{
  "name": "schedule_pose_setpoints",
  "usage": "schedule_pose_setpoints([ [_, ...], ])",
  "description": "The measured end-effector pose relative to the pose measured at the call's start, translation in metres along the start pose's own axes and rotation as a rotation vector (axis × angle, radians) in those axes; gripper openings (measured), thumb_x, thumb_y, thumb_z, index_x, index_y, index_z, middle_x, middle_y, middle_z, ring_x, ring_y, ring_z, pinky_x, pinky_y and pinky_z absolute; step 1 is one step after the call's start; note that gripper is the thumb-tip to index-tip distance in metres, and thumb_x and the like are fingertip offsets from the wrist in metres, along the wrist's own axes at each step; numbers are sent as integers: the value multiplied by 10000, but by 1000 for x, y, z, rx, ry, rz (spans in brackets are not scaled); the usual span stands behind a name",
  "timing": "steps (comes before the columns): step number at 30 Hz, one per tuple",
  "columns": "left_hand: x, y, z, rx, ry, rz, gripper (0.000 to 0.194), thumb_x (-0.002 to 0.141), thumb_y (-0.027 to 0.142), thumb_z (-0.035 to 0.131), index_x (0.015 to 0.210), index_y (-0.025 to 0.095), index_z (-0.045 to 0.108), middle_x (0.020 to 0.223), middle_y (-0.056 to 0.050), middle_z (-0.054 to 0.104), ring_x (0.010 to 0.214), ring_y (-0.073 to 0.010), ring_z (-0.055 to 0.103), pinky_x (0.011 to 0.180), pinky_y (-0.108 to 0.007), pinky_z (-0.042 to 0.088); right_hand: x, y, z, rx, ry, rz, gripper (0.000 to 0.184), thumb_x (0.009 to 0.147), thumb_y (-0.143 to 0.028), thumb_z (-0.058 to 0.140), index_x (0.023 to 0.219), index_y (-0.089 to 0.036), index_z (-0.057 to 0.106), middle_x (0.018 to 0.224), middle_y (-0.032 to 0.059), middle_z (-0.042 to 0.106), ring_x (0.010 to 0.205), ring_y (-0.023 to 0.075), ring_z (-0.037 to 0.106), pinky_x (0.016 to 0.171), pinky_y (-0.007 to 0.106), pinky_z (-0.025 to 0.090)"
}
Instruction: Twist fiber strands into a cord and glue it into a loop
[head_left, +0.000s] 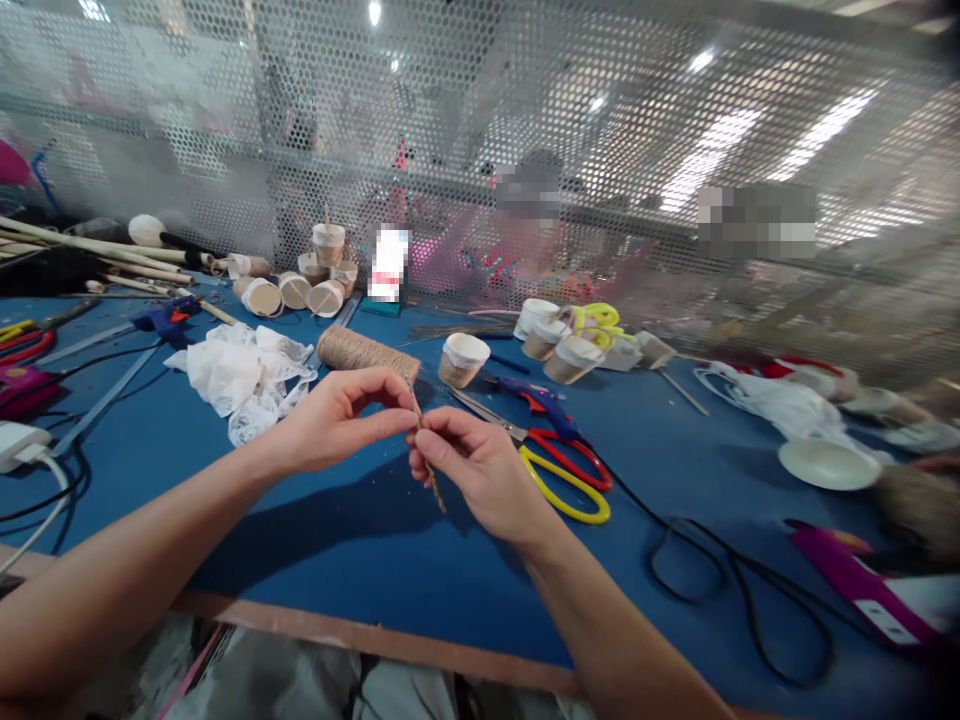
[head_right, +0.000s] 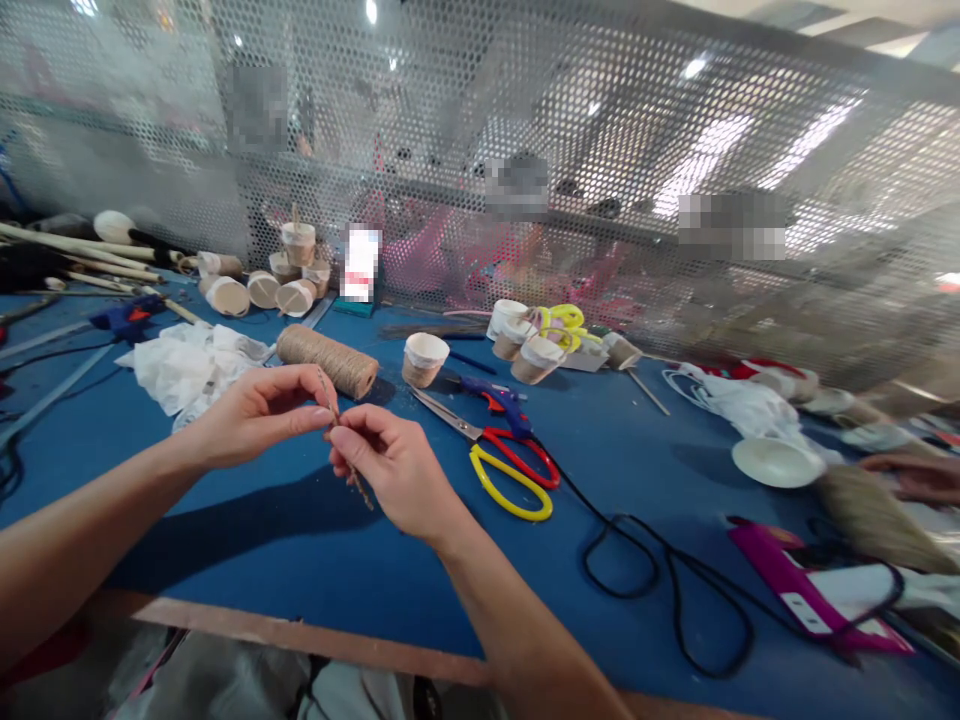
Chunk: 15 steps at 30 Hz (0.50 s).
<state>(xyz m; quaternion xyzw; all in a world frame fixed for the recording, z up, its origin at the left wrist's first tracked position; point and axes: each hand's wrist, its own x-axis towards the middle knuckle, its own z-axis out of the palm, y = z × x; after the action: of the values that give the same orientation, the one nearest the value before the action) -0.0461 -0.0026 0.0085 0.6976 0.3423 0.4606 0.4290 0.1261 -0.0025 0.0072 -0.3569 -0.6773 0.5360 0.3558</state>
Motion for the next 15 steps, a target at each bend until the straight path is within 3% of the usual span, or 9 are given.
schedule_pose_setpoints([
  [3,0,-9,4,-44,21,-75,129,750,257,585,713,144,535,679,12,541,635,-97,488,601,-222,406,0,4,1,-37,-4,20,175,775,-354,548,738,-184,543,605,-21,554,531,96,527,519,230,464],
  [7,1,-22,12,-1,139,-150,128,739,242,559,671,146,509,640,32,494,596,-84,446,569,-212,380,2,15,4,-320,167,-63,124,760,-298,576,730,-182,546,621,-14,540,541,102,486,527,240,434],
  [10,1,-25,14,12,130,-160,147,737,261,560,665,145,508,639,30,492,601,-87,445,567,-216,377,1,19,5,-480,231,-145,112,779,-246,544,686,-184,544,613,-5,544,564,115,485,557,253,422],
  [15,1,-19,7,56,37,-156,152,744,285,559,725,134,562,673,13,550,613,-94,469,586,-228,382,-1,17,3,-327,181,-45,128,792,-295,531,743,-178,553,595,-12,536,540,114,510,514,242,437],
])
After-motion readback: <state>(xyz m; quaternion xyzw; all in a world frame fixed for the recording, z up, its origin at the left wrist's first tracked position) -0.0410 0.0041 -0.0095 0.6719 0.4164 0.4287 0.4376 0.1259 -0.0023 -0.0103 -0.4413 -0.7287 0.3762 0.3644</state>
